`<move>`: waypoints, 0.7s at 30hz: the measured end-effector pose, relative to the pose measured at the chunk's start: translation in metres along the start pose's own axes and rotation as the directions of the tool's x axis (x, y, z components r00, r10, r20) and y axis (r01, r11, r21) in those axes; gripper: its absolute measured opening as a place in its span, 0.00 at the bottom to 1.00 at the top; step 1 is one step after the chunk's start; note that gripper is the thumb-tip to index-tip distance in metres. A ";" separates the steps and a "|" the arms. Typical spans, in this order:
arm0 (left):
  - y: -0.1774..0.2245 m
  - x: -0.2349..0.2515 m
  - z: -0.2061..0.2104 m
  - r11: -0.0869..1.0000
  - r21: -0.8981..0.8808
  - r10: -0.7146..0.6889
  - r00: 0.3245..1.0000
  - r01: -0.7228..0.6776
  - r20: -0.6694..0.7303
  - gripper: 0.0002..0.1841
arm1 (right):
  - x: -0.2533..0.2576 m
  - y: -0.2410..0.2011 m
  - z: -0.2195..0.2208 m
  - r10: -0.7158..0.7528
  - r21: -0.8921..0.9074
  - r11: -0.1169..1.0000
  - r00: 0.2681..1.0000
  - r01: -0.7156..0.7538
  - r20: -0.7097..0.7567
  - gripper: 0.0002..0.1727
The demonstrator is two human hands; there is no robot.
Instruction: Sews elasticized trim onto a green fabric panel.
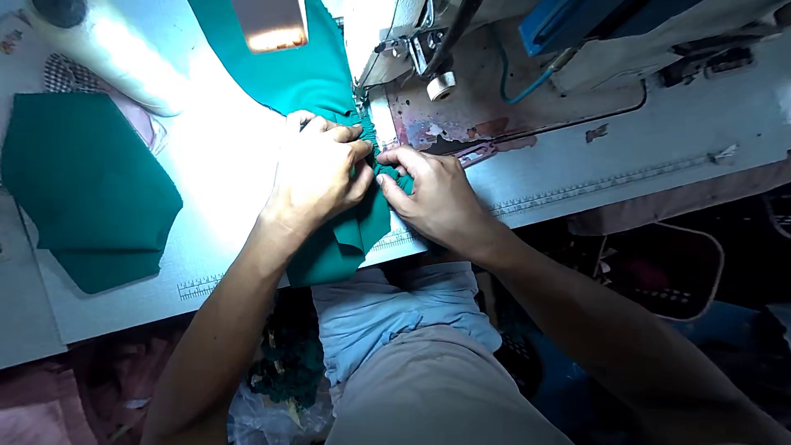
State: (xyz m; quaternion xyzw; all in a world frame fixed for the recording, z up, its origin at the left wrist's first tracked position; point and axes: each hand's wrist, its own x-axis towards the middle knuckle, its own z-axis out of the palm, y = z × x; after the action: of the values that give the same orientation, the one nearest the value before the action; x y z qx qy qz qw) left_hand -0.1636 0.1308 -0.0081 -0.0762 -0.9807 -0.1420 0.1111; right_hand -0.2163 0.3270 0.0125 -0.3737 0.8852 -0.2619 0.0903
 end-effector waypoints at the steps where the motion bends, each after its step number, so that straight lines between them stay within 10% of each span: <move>1: 0.001 0.000 0.001 1.000 0.006 -0.008 1.000 0.008 -0.008 0.21 | -0.003 -0.002 -0.002 -0.004 -0.009 1.000 1.000 0.004 0.001 0.15; 21: -0.001 -0.004 0.004 0.982 -0.152 -0.111 0.994 0.110 0.007 0.17 | -0.026 -0.011 0.002 -0.104 -0.116 0.988 0.993 0.098 -0.048 0.11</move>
State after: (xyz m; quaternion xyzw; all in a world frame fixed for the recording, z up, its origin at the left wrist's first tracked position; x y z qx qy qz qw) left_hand -0.1602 0.1306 -0.0131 -0.0298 -0.9695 -0.2226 0.0978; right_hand -0.1904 0.3383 0.0157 -0.4155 0.8806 -0.2255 0.0315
